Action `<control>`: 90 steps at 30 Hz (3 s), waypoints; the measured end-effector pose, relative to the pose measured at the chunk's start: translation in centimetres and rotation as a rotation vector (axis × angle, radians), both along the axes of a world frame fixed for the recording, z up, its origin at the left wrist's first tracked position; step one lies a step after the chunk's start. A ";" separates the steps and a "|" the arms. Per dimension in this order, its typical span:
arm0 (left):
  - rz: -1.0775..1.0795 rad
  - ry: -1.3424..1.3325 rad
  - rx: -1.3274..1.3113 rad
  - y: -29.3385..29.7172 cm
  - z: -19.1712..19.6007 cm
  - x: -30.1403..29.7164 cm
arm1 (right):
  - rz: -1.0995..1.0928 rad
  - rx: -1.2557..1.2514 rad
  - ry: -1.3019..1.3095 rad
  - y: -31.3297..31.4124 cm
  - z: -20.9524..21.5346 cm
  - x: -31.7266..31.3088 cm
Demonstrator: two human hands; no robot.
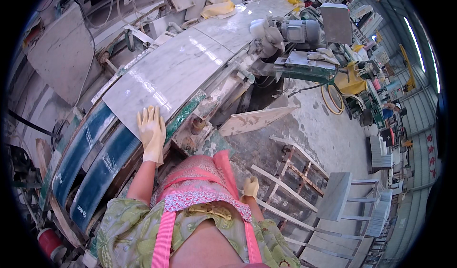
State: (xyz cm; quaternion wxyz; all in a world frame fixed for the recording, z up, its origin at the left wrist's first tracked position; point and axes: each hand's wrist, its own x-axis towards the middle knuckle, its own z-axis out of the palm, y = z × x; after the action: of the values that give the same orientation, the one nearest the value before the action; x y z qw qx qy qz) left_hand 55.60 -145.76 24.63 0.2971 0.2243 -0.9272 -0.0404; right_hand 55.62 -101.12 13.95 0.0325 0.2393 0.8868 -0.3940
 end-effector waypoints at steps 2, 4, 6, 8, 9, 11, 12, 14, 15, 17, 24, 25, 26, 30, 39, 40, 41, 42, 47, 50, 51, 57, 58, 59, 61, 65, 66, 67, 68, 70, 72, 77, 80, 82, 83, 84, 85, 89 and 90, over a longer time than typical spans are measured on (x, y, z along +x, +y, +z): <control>0.005 -0.010 -0.005 0.1 0.2 -0.1 | 0.003 0.008 0.047 0.2 -0.3 0.1; 0.012 -0.018 -0.005 0.1 0.2 0.0 | 0.014 0.002 0.052 0.0 0.2 0.1; 0.012 -0.024 -0.002 0.1 0.3 0.0 | 0.004 -0.014 0.039 -0.1 0.4 0.1; 0.013 -0.029 -0.004 0.0 0.2 0.0 | 0.003 -0.034 -0.007 -0.5 1.1 0.0; 0.015 -0.033 -0.006 0.0 0.1 0.0 | 0.007 -0.045 -0.046 -0.9 1.9 -0.1; 0.009 -0.035 0.007 0.1 0.5 0.0 | 0.013 -0.051 -0.063 -0.8 2.0 -0.1; 0.003 -0.035 0.014 0.2 0.7 0.0 | 0.013 -0.045 -0.040 -0.5 1.4 -0.1; 0.000 -0.033 0.008 0.1 0.5 -0.1 | 0.010 -0.045 -0.030 -0.4 1.1 -0.1; 0.001 -0.033 0.004 0.0 0.4 -0.1 | 0.007 -0.050 -0.043 -0.5 1.2 -0.1; 0.002 -0.033 0.006 0.0 0.3 0.0 | 0.008 -0.056 -0.042 -0.7 1.6 -0.1; -0.003 -0.026 0.040 0.0 0.5 0.0 | -0.006 0.012 0.062 0.5 -0.9 -0.2; -0.005 -0.031 0.041 0.1 0.3 0.2 | -0.013 -0.014 0.065 0.1 -0.1 0.0; -0.008 -0.025 0.042 0.1 0.3 0.1 | 0.018 0.000 0.050 0.4 -0.1 -0.2; -0.003 -0.030 0.034 -0.1 0.1 0.1 | -0.006 -0.050 0.056 1.2 -0.7 -0.2; 0.027 -0.018 0.039 0.2 0.6 0.1 | -0.069 -0.233 -0.106 1.4 -0.3 -0.6; 0.032 -0.020 0.049 0.2 0.6 0.0 | -0.072 -0.233 -0.132 1.1 0.3 -0.8; 0.032 -0.028 0.057 0.3 0.8 0.0 | -0.043 -0.242 -0.142 1.2 0.1 -0.9; 0.032 -0.037 0.065 0.3 0.9 0.1 | -0.015 -0.251 -0.152 1.5 0.0 -1.2; 0.030 0.013 0.087 0.3 1.5 0.0 | 0.015 -0.124 0.089 -0.9 2.2 -2.2; 0.028 0.005 0.099 0.6 1.6 -0.1 | 0.026 -0.139 0.189 -0.2 -1.1 -3.1; 0.026 -0.005 0.099 0.6 1.8 -0.1 | 0.065 -0.116 0.183 -0.5 -1.4 -3.6; 0.033 0.001 0.082 0.2 1.3 0.0 | 0.123 -0.094 0.092 -3.4 1.7 -4.6; 0.031 -0.003 0.089 0.3 1.3 0.1 | 0.088 -0.113 0.121 -3.2 1.0 -4.4; 0.029 -0.004 0.085 0.2 1.3 0.1 | 0.057 -0.135 0.159 -3.2 0.8 -4.5; 0.023 -0.005 0.077 0.3 1.1 0.1 | 0.046 -0.145 0.150 -2.6 0.7 -4.1; 0.020 -0.027 0.059 0.3 0.7 0.0 | 0.026 -0.109 0.084 -0.6 -0.6 -3.3; 0.022 -0.029 0.058 0.4 0.9 -0.1 | 0.039 -0.108 0.065 0.0 -0.7 -3.0; 0.024 -0.031 0.058 0.5 1.0 -0.2 | 0.052 -0.107 0.045 0.7 -0.8 -2.8; 0.031 -0.042 0.063 0.5 0.9 -0.1 | 0.065 -0.107 0.025 1.0 -0.8 -2.3; 0.045 -0.064 0.073 0.4 0.5 -0.4 | -0.013 -0.228 0.064 1.6 -2.0 -1.5; 0.059 -0.069 0.089 0.3 0.3 -0.4 | -0.029 -0.263 0.085 2.4 -2.3 -1.3; 0.066 -0.109 0.176 -1.6 -2.0 -0.8 | 0.072 -0.199 0.045 4.0 -0.2 -1.1; 0.035 -0.192 0.115 -2.6 -2.4 0.7 | 0.147 -0.241 -0.040 8.2 -2.1 -0.9; 0.053 -0.269 0.109 -2.9 -1.2 2.7 | 0.220 -0.170 -0.115 11.0 -3.3 -1.2; 0.081 -0.273 0.092 -3.3 -1.0 4.1 | 0.202 -0.175 -0.019 12.4 -5.3 -0.9; 0.109 -0.293 0.082 -3.7 -1.3 5.7 | 0.238 -0.134 -0.056 12.6 -4.1 -0.4; 0.134 -0.323 0.084 -3.8 -1.9 7.6 | 0.269 -0.090 -0.093 12.4 -1.9 0.3; 0.173 -0.367 0.000 -3.9 -2.2 12.5 | 0.299 -0.087 -0.206 16.5 -3.3 1.5; 0.155 -0.358 0.002 -4.2 -2.5 13.3 | 0.345 -0.123 -0.248 18.7 -4.4 1.6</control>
State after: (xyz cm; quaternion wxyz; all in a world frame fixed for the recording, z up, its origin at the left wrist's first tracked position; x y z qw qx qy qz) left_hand 68.90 -149.93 22.11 0.1296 0.2992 -0.9451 0.0222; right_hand 57.20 -82.45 9.54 0.2229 0.1280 0.8781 -0.4036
